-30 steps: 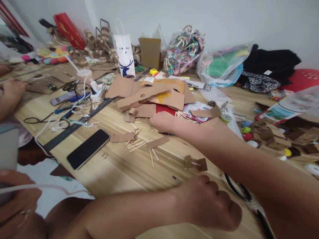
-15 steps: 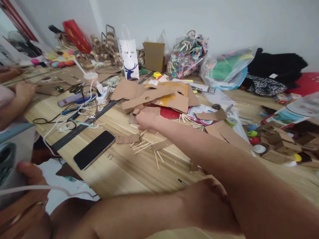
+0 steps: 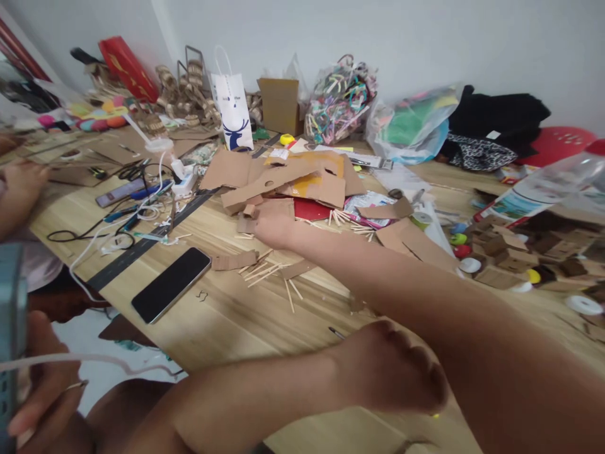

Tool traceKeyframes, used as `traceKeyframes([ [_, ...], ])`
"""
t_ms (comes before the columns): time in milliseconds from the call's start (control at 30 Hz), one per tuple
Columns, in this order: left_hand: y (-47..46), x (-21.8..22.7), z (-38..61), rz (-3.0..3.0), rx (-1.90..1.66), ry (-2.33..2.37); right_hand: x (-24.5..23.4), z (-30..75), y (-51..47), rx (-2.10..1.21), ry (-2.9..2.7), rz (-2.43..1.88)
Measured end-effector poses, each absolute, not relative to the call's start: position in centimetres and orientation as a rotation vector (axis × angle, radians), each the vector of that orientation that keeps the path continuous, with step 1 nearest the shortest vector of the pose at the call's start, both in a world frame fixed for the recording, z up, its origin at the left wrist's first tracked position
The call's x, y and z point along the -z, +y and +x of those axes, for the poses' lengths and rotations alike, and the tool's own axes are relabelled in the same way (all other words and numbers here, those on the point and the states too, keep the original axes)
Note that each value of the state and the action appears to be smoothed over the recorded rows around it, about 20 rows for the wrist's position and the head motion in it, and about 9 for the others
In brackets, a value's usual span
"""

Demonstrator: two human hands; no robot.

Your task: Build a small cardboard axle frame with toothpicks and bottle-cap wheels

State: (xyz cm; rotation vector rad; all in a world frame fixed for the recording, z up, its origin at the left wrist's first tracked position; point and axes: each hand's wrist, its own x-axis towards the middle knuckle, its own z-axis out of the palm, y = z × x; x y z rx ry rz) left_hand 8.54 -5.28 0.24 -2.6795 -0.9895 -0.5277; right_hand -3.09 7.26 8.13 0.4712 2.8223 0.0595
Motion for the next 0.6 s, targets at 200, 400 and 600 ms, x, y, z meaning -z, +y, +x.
traceKeyframes([
  [200,-5.8,-0.6,7.6,-2.696,0.568,-0.789,-8.6,0.3,6.0,-0.074,2.787,0.367],
  [400,-5.6,0.6,7.8,-2.633,0.671,-0.798,-7.4,1.0,3.6,-0.056,2.827,0.290],
  [600,-5.5,0.5,7.4,-2.607,0.717,-0.776,-7.5,2.6,4.7,-0.010,2.786,0.487],
])
